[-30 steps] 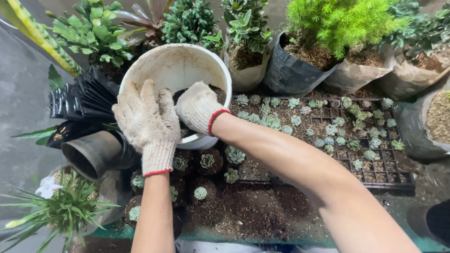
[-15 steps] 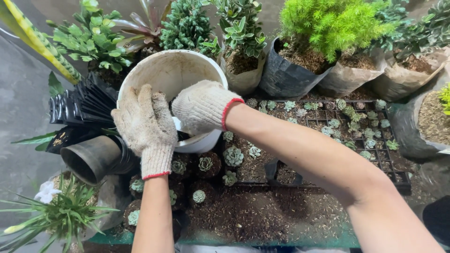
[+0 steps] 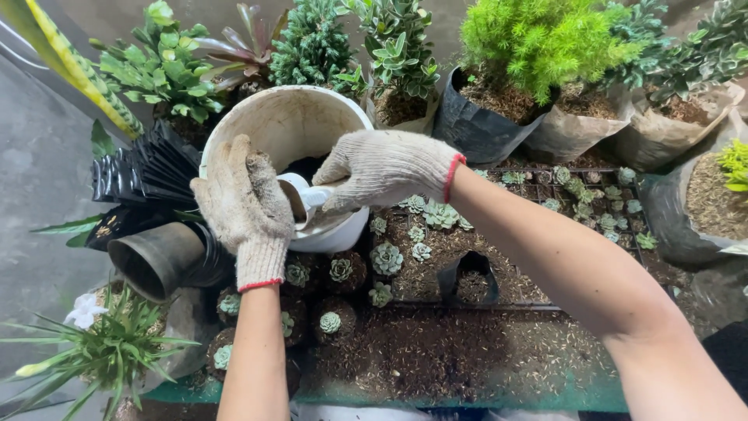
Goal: The person prepares small pots with soil and transplants succulents from a tray into the individual pots using a scoop and by hand.
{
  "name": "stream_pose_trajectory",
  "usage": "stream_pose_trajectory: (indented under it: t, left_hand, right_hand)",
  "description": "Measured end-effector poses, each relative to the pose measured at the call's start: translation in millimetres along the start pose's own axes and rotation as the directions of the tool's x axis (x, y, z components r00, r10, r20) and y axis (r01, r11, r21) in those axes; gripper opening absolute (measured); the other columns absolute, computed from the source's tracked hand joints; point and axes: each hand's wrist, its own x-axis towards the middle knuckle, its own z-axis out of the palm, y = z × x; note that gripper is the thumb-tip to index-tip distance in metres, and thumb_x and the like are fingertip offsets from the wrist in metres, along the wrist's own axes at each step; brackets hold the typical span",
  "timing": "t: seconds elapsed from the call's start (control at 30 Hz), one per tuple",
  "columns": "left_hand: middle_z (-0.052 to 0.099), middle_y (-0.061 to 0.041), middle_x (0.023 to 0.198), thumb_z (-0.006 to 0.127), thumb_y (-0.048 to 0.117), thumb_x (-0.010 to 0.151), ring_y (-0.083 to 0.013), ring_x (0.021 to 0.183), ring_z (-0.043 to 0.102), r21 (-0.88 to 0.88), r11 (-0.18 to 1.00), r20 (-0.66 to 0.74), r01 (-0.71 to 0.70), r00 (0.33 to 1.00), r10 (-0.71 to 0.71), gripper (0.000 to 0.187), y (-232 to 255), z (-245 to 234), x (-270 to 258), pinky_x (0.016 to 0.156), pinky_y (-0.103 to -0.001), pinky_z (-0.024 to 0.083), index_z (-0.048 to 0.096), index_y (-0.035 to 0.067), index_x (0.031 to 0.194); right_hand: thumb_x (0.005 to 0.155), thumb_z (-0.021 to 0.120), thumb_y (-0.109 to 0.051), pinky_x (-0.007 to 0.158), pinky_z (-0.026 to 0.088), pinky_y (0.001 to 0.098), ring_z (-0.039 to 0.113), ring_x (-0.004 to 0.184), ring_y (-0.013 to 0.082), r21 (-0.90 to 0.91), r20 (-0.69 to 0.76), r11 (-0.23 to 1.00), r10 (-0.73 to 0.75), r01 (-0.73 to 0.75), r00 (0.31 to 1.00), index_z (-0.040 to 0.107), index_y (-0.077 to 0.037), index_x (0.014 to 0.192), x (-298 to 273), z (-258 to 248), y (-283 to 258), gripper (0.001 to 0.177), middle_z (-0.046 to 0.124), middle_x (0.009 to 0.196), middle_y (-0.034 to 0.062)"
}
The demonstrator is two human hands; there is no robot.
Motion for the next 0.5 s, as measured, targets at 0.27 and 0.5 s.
stream_pose_trajectory:
  t: [0.27,0.5]
  left_hand:
    - [0.056,0.003,0.15,0.045,0.052,0.113,-0.0118,0.145,0.039,0.123,0.979,0.169,0.16,0.969,-0.18,0.045,-1,-3,4,0.128,-0.039,0.008,0.054,0.028,0.151]
    - [0.056,0.004,0.15,0.044,0.059,0.11,-0.0148,0.144,0.04,0.209,0.962,0.222,0.177,0.949,-0.223,0.049,-4,-6,6,0.126,-0.041,0.011,0.054,0.031,0.148]
  right_hand:
    - [0.09,0.071,-0.036,0.065,0.062,0.0318,0.066,0.062,0.0148,0.305,0.026,0.952,0.023,-0.03,0.999,0.073,-0.011,0.126,-35,2,5,0.045,0.078,0.095,0.0131]
    - [0.088,0.074,-0.032,0.056,0.06,0.0308,0.064,0.054,0.0129,0.381,-0.081,0.924,0.033,0.001,0.996,0.072,-0.009,0.13,-50,12,33,0.047,0.077,0.088,0.0127]
